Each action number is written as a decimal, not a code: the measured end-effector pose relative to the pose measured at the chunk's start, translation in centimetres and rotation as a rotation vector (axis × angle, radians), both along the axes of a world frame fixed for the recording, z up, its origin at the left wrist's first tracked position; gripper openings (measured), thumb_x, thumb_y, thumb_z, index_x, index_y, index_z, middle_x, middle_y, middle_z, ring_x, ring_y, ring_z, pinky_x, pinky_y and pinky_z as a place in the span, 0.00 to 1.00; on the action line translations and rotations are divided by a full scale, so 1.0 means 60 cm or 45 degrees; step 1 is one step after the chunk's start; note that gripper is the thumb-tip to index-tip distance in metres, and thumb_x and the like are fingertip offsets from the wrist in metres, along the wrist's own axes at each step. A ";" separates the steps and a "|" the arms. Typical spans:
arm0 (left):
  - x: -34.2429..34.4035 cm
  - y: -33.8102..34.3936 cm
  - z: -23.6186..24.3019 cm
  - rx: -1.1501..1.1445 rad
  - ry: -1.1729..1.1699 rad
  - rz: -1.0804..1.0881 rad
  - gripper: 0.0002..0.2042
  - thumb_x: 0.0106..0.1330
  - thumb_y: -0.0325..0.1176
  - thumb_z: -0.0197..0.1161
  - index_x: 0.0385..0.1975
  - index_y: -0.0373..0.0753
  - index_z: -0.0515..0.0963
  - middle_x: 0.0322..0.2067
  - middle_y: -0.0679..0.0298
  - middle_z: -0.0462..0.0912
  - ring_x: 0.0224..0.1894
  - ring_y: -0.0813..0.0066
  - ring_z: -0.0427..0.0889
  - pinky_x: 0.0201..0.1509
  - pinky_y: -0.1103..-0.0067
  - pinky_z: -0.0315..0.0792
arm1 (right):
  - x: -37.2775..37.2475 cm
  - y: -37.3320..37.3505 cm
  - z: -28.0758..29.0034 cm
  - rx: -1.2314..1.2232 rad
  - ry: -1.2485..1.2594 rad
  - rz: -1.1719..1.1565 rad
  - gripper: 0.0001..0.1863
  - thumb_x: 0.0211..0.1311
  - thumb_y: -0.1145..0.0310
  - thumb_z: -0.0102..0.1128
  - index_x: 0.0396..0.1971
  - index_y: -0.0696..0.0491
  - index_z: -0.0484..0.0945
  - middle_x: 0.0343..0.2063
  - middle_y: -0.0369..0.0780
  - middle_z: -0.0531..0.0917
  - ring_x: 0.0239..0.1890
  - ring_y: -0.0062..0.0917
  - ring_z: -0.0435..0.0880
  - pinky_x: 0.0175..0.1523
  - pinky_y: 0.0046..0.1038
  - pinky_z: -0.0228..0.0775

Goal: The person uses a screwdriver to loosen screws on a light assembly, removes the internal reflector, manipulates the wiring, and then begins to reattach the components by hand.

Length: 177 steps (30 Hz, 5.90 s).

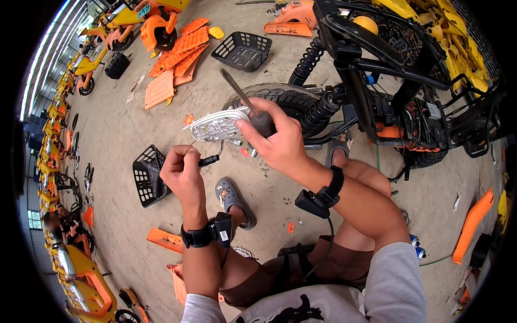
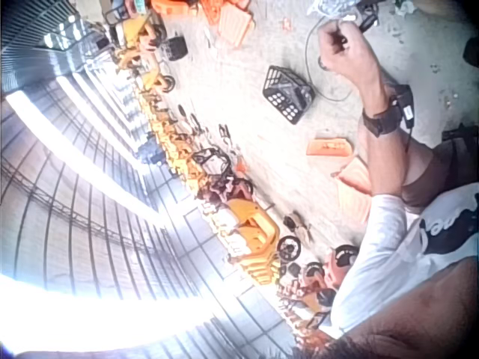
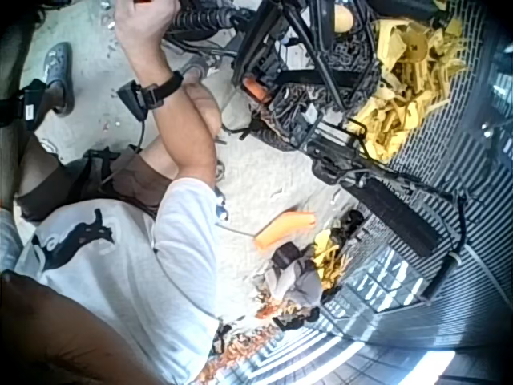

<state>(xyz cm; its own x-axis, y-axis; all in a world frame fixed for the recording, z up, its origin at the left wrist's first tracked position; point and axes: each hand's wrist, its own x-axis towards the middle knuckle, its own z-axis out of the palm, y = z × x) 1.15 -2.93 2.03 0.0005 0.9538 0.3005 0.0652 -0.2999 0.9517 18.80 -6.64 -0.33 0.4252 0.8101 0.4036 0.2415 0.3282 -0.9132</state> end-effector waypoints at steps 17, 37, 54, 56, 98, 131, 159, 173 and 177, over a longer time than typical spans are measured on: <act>-0.001 -0.002 0.000 0.003 0.023 0.027 0.05 0.58 0.22 0.56 0.21 0.32 0.74 0.18 0.73 0.72 0.20 0.90 0.65 0.23 0.89 0.58 | -0.002 0.003 0.000 0.213 -0.164 -0.045 0.18 0.57 0.72 0.68 0.48 0.56 0.77 0.25 0.38 0.82 0.25 0.16 0.80 0.30 0.21 0.71; -0.004 0.001 -0.008 0.004 0.065 0.037 0.05 0.59 0.23 0.57 0.21 0.32 0.75 0.19 0.71 0.74 0.20 0.89 0.69 0.24 0.89 0.63 | -0.001 0.008 -0.003 0.266 -0.231 -0.093 0.18 0.56 0.72 0.69 0.48 0.55 0.78 0.25 0.39 0.81 0.24 0.20 0.80 0.31 0.22 0.72; -0.004 0.001 -0.006 -0.026 0.071 0.024 0.05 0.59 0.23 0.57 0.22 0.32 0.75 0.18 0.71 0.74 0.20 0.88 0.70 0.24 0.88 0.65 | -0.001 0.005 0.000 0.244 -0.215 -0.076 0.18 0.57 0.71 0.68 0.48 0.55 0.77 0.24 0.38 0.81 0.24 0.21 0.80 0.31 0.23 0.72; -0.003 -0.001 -0.005 -0.035 0.076 0.028 0.05 0.59 0.23 0.57 0.22 0.32 0.75 0.18 0.71 0.74 0.20 0.88 0.70 0.24 0.88 0.65 | -0.001 0.005 0.000 0.244 -0.215 -0.080 0.18 0.57 0.71 0.68 0.48 0.55 0.77 0.24 0.38 0.81 0.24 0.21 0.80 0.31 0.23 0.73; -0.001 0.005 -0.012 -0.144 0.191 -0.114 0.04 0.61 0.23 0.60 0.25 0.31 0.77 0.20 0.72 0.76 0.22 0.89 0.70 0.26 0.88 0.63 | -0.001 0.006 -0.002 0.192 -0.192 -0.067 0.18 0.58 0.70 0.68 0.48 0.56 0.77 0.27 0.40 0.82 0.26 0.22 0.82 0.33 0.23 0.73; -0.003 0.015 -0.015 -0.171 0.242 0.015 0.06 0.63 0.26 0.61 0.27 0.30 0.79 0.19 0.74 0.75 0.20 0.90 0.67 0.23 0.88 0.60 | 0.001 0.003 0.001 0.125 -0.149 -0.054 0.19 0.59 0.66 0.68 0.49 0.56 0.77 0.28 0.40 0.82 0.28 0.22 0.83 0.34 0.23 0.74; 0.005 0.013 -0.017 -0.175 0.327 -0.030 0.09 0.66 0.31 0.64 0.32 0.29 0.81 0.17 0.75 0.72 0.19 0.92 0.64 0.21 0.88 0.54 | -0.001 0.003 -0.002 0.154 -0.199 -0.011 0.18 0.58 0.69 0.68 0.48 0.54 0.77 0.26 0.40 0.83 0.25 0.22 0.84 0.31 0.24 0.74; 0.013 0.006 -0.003 -0.082 0.338 0.041 0.12 0.68 0.33 0.63 0.45 0.31 0.83 0.25 0.73 0.79 0.23 0.92 0.67 0.23 0.90 0.59 | -0.006 0.005 -0.001 0.182 -0.188 0.007 0.18 0.58 0.71 0.67 0.48 0.54 0.77 0.24 0.38 0.83 0.20 0.17 0.83 0.26 0.21 0.72; 0.011 0.009 -0.007 -0.079 0.291 0.053 0.13 0.69 0.34 0.62 0.44 0.31 0.83 0.25 0.73 0.78 0.23 0.92 0.66 0.23 0.89 0.58 | -0.008 0.000 0.005 0.151 -0.156 0.025 0.18 0.58 0.70 0.67 0.48 0.54 0.77 0.26 0.38 0.83 0.22 0.19 0.84 0.28 0.22 0.73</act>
